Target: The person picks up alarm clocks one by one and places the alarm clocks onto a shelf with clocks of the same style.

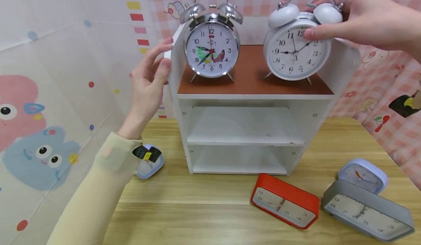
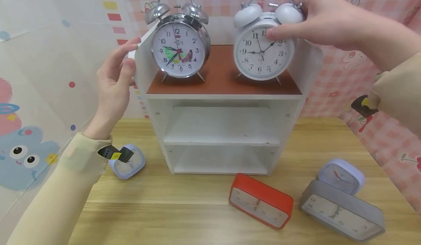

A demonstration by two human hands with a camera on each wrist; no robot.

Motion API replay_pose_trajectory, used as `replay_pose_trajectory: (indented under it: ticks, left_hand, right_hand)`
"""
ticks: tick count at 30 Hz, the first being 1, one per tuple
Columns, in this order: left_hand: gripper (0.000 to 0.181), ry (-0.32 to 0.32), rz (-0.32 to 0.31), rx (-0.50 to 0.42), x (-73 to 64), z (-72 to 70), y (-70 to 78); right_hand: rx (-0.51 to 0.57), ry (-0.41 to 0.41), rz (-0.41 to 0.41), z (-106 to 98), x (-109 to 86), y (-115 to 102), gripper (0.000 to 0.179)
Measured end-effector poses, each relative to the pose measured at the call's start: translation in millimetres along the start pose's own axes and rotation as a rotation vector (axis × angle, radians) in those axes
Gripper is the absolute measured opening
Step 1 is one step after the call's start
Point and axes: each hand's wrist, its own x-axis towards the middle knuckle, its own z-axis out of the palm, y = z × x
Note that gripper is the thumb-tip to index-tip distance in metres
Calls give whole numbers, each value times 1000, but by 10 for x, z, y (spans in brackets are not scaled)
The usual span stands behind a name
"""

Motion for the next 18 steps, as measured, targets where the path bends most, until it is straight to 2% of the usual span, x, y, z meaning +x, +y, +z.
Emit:
replay_pose_trajectory:
  ticks: [10,15,18]
  left_hand:
    - [59,-1,9,-15,7,-4,-7]
    - [59,1,13,-21,10,-3,-10]
    - [57,1,10,-13,8,2,-6]
  right_hand:
    - [9,-19,19,-16,55,63,59]
    - [-13,-37,36,-59,95,79,42]
    - [-12,-54,27,-70,112,76,42]
